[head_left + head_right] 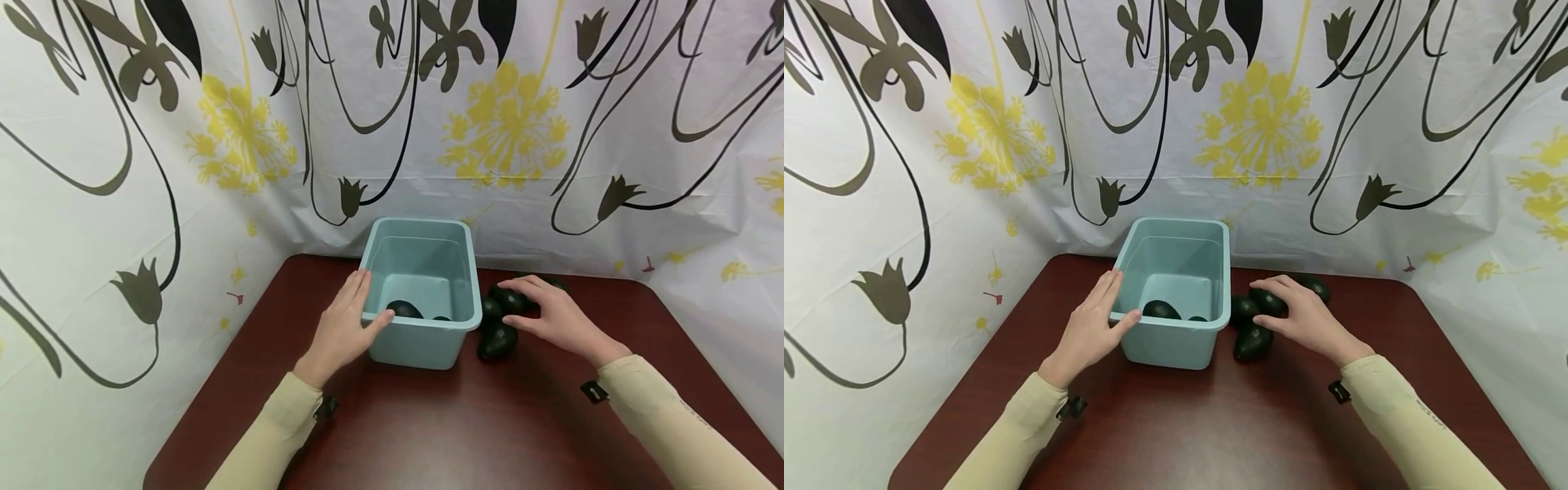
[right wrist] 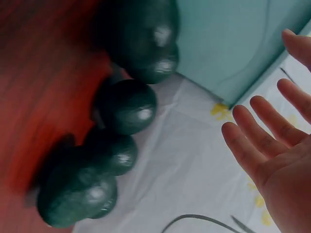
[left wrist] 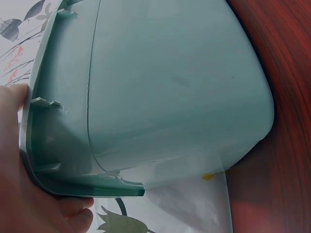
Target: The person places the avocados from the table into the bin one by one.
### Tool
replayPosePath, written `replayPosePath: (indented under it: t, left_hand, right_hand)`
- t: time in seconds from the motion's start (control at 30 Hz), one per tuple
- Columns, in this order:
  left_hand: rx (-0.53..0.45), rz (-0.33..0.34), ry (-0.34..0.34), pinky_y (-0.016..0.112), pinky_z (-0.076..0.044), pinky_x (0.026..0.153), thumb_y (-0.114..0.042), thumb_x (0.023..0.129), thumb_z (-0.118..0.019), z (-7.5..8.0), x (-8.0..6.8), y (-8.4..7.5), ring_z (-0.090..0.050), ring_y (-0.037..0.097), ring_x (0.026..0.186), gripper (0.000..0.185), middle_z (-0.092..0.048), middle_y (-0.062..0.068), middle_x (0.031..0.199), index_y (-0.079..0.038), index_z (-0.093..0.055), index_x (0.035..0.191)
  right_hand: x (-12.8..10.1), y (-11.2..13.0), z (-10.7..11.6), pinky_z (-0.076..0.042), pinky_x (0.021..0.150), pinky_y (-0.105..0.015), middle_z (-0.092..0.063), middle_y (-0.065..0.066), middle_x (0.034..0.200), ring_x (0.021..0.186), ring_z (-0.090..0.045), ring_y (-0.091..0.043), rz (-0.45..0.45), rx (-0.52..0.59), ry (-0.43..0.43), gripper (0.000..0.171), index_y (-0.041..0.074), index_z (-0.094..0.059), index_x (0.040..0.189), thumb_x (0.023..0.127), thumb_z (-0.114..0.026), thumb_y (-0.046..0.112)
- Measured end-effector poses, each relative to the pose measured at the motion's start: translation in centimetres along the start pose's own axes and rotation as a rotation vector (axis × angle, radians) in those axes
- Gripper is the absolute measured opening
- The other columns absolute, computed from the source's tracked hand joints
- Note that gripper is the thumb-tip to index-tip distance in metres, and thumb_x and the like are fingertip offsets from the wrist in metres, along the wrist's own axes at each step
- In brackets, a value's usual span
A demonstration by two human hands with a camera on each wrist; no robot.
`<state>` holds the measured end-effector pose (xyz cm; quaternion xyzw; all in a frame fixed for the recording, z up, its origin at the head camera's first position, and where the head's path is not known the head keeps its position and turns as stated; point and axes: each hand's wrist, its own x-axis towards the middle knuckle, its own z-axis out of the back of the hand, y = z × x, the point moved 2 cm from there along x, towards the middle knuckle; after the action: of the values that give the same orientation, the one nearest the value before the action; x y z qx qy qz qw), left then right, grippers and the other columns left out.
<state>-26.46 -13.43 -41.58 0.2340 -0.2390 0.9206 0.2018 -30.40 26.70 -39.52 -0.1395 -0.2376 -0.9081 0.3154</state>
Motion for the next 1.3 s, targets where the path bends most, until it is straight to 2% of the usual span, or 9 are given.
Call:
replayPosePath:
  t: [0.13, 0.37, 0.57, 0.73, 0.9, 1.03, 1.17, 1.3]
  left_hand:
    - [-0.005, 0.002, 0.004, 0.05, -0.038, 0.109, -0.071, 0.097, -0.042, 0.0, 0.0, -0.1, -0.021, 0.021, 0.151, 0.09, -0.028, 0.012, 0.163, -0.006, -0.03, 0.158]
    - [-0.005, 0.007, 0.012, 0.05, -0.037, 0.11, -0.071, 0.096, -0.041, 0.1, -0.1, -0.2, -0.021, 0.022, 0.151, 0.091, -0.028, 0.013, 0.163, -0.005, -0.031, 0.158]
    - [-0.009, -0.006, 0.003, 0.049, -0.037, 0.11, -0.07, 0.097, -0.043, 0.1, -0.1, -0.2, -0.021, 0.023, 0.151, 0.09, -0.029, 0.014, 0.163, -0.004, -0.032, 0.157]
    - [-0.005, -0.014, -0.007, 0.049, -0.038, 0.11, -0.069, 0.097, -0.044, 0.1, 0.0, -0.1, -0.022, 0.024, 0.151, 0.089, -0.029, 0.014, 0.162, -0.004, -0.032, 0.157]
    - [-0.002, -0.018, -0.01, 0.049, -0.038, 0.11, -0.068, 0.097, -0.044, 0.0, -0.1, 0.0, -0.022, 0.023, 0.151, 0.089, -0.029, 0.014, 0.162, -0.004, -0.031, 0.157]
    - [0.002, -0.018, -0.009, 0.049, -0.038, 0.11, -0.068, 0.097, -0.044, -0.1, 0.0, 0.1, -0.021, 0.022, 0.151, 0.089, -0.029, 0.014, 0.163, -0.004, -0.031, 0.158]
    - [0.002, -0.013, -0.008, 0.049, -0.039, 0.109, -0.069, 0.097, -0.043, 0.0, 0.1, 0.1, -0.021, 0.022, 0.151, 0.089, -0.028, 0.013, 0.163, -0.005, -0.031, 0.158]
    - [0.004, -0.006, -0.003, 0.049, -0.039, 0.109, -0.07, 0.097, -0.042, 0.0, 0.0, 0.1, -0.021, 0.022, 0.151, 0.089, -0.028, 0.013, 0.163, -0.005, -0.031, 0.158]
  right_hand:
    - [-0.5, -1.1, -1.1, -0.049, 0.093, -0.05, -0.053, 0.009, 0.135, 0.122, -0.054, -0.018, -0.039, 0.019, 0.053, 0.06, 0.034, -0.056, 0.14, 0.086, -0.079, 0.045]
    - [-1.3, -2.5, -3.0, -0.05, 0.09, -0.05, -0.053, 0.002, 0.137, 0.122, -0.055, -0.024, -0.043, 0.014, 0.129, 0.063, 0.019, -0.058, 0.141, 0.086, -0.082, 0.038]
    - [-1.6, -3.0, -4.1, -0.052, 0.089, -0.05, -0.055, 0.002, 0.135, 0.121, -0.057, -0.026, -0.037, 0.018, 0.156, 0.061, 0.021, -0.061, 0.138, 0.083, -0.085, 0.032]
    - [-1.8, -3.2, -4.8, -0.052, 0.09, -0.047, -0.056, 0.005, 0.132, 0.121, -0.057, -0.021, -0.032, 0.019, 0.174, 0.057, 0.024, -0.065, 0.133, 0.08, -0.087, 0.028]
    - [-2.1, -3.4, -5.5, -0.051, 0.083, -0.04, -0.057, 0.006, 0.131, 0.11, -0.059, -0.016, -0.034, 0.014, 0.208, 0.054, 0.026, -0.067, 0.129, 0.079, -0.087, 0.025]
    - [-2.2, -3.6, -5.8, -0.047, 0.075, -0.034, -0.056, 0.006, 0.131, 0.095, -0.058, -0.015, -0.039, 0.0, 0.218, 0.057, 0.025, -0.066, 0.131, 0.079, -0.088, 0.021]
    - [-2.2, -3.7, -6.0, -0.046, 0.072, -0.032, -0.056, 0.006, 0.129, 0.081, -0.057, -0.015, -0.037, -0.019, 0.213, 0.062, 0.025, -0.064, 0.134, 0.077, -0.089, 0.018]
    - [-2.3, -3.7, -6.2, -0.047, 0.07, -0.03, -0.056, 0.005, 0.128, 0.072, -0.056, -0.01, -0.049, -0.015, 0.227, 0.065, 0.025, -0.062, 0.136, 0.077, -0.089, 0.018]
